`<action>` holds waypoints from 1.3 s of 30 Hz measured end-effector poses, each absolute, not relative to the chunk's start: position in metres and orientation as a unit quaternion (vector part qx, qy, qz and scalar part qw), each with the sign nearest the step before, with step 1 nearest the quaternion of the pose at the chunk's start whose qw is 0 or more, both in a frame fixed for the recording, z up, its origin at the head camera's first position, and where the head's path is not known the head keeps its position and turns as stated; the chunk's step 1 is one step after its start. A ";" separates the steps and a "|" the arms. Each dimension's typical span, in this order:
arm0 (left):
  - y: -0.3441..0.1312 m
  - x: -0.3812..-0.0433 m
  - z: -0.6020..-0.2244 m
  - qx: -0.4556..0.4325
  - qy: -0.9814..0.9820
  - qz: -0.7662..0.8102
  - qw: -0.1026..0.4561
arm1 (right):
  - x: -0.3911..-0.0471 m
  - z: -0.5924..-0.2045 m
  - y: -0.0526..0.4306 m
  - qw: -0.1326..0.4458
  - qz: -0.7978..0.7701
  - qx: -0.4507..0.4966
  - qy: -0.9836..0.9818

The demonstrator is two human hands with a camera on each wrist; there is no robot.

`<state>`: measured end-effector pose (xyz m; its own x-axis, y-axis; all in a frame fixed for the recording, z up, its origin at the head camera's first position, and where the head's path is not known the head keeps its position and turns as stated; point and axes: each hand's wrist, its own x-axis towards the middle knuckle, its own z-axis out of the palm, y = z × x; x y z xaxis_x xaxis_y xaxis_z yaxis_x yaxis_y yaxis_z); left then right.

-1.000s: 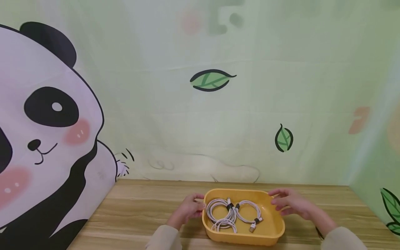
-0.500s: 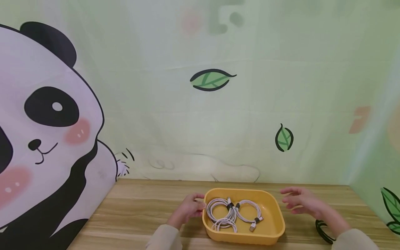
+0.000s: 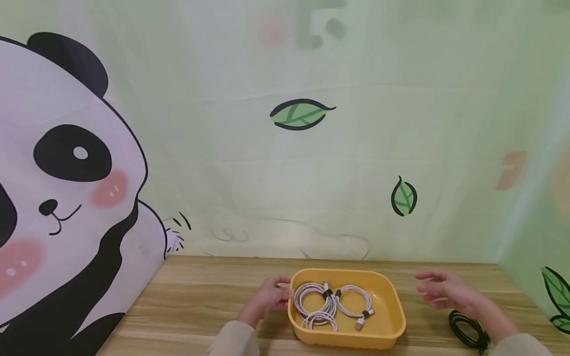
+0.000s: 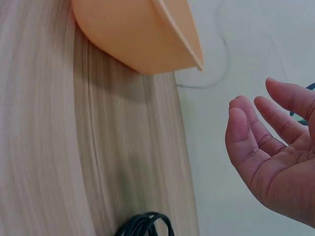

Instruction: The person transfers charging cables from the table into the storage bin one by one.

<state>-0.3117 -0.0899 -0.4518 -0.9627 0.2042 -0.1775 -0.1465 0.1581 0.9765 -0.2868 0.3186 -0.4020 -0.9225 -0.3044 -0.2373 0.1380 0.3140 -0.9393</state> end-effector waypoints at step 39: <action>-0.090 -0.312 -0.453 0.020 0.739 0.659 0.139 | -0.261 -0.437 0.383 0.235 -0.623 0.016 0.746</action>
